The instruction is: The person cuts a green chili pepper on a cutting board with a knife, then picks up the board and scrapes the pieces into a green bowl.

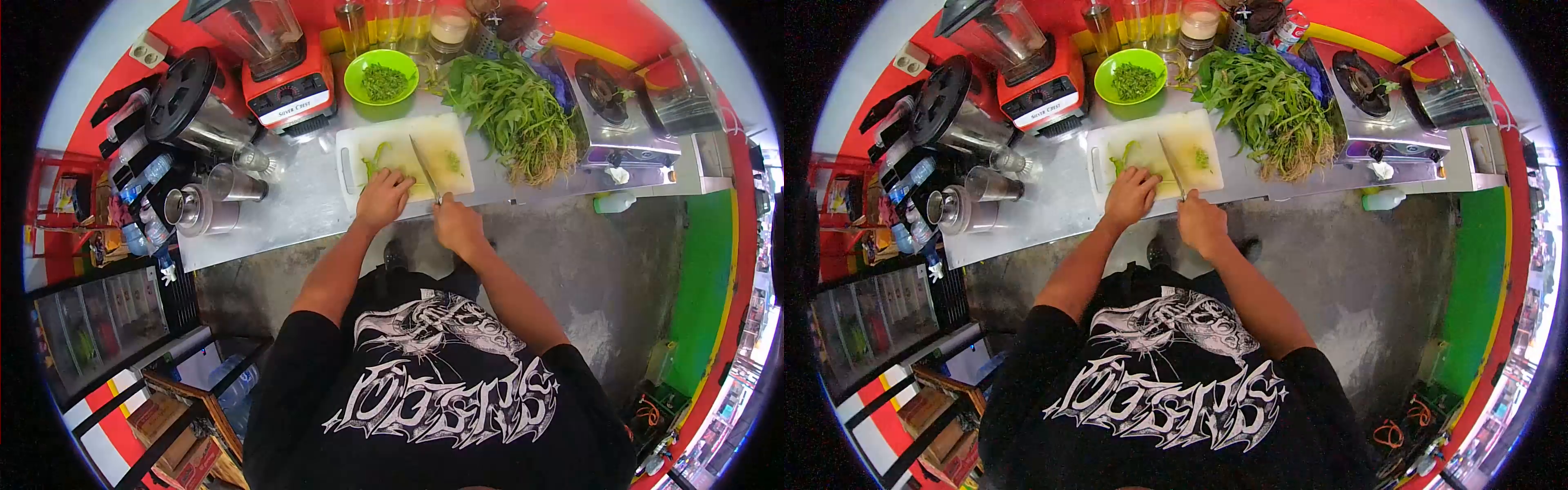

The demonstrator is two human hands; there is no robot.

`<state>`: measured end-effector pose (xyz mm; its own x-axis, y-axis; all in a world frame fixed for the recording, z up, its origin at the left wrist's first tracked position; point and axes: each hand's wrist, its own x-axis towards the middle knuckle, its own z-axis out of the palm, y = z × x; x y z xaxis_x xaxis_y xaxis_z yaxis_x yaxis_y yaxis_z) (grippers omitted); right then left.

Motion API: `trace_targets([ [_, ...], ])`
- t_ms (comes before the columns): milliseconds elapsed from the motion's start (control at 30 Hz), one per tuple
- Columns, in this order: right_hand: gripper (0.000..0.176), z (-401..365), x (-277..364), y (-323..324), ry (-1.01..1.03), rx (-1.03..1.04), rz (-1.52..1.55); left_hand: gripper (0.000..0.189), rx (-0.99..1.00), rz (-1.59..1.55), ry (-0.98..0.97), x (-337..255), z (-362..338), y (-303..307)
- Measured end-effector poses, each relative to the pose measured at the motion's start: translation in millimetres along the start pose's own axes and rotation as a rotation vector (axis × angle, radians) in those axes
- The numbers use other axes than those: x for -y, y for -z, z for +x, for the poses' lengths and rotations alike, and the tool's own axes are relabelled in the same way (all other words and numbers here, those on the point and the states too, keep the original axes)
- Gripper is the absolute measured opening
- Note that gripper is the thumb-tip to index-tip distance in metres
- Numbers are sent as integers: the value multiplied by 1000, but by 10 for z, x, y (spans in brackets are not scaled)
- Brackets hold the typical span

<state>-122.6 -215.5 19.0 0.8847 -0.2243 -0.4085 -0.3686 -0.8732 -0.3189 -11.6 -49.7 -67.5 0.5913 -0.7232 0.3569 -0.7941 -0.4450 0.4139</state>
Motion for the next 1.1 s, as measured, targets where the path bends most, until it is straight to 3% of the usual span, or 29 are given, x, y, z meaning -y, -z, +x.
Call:
trace_targets([
  [100, 37, 52, 48, -180, -104, -12, -3, 23, -4, 2, -22, 21, 8, -14],
  [433, 37, 172, 18, -53, -18, 31, -35, 23, 23, -11, 13, 18, 17, 13],
  [500, 36, 167, 36, -171, -119, 28, 1, 27, 13, -27, 45, 6, 34, 15],
  [600, 37, 213, 29, -223, -108, 14, 36, 34, -42, -70, 143, -45, 39, 47],
  [700, 38, 259, -46, -111, -31, 31, 11, 40, -104, -54, 97, -37, 55, 57],
  [833, 38, 155, -27, -61, -31, 89, 4, 41, 47, 13, 194, -38, 74, 69],
  [1033, 39, 248, 29, -255, -147, 20, 86, 42, 38, 40, 189, -62, 83, 96],
  [1100, 40, 267, -19, -155, -38, 41, 21, 42, 34, 38, 188, -79, 75, 93],
])
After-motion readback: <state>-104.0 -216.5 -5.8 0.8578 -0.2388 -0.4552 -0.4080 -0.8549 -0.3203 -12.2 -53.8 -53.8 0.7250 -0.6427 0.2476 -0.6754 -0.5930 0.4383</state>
